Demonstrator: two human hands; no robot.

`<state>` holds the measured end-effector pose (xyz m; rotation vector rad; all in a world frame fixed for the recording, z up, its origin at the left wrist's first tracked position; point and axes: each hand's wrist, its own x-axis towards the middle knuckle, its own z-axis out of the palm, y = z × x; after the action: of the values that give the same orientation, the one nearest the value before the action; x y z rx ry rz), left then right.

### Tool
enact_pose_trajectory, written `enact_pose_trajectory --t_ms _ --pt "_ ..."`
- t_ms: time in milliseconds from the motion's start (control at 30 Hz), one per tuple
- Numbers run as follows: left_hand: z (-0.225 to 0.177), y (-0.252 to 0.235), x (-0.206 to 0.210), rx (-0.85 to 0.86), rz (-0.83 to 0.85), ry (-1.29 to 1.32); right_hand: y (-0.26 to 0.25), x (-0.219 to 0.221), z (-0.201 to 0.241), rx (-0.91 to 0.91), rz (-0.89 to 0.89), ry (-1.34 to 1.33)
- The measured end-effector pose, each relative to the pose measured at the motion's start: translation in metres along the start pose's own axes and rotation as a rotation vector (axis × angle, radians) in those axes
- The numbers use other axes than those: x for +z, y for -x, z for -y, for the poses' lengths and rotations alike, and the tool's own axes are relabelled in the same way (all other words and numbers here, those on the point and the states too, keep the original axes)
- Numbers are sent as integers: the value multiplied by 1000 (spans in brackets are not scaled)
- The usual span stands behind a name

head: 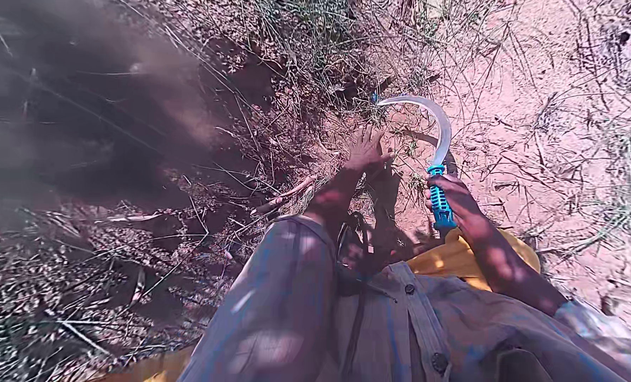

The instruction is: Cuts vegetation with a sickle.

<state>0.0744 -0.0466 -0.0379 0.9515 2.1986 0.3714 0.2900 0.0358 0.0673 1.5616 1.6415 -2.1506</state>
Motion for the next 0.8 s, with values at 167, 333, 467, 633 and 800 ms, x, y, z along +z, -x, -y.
enact_pose_trajectory --t_ms 167,333,467,633,800 --pt "-16 5 49 102 104 -136 -10 -3 -5 -12 -24 -25" --pt "43 8 38 118 -16 -285 -11 -6 -7 20 4 -38" --pt "92 57 -13 -26 9 -289 -6 -4 -1 22 15 -67" --pt "158 136 -45 -185 156 -369 -3 -3 1 1 28 -37" --pt "140 107 -55 -36 -67 -67 -2 -2 0 -11 58 -65"
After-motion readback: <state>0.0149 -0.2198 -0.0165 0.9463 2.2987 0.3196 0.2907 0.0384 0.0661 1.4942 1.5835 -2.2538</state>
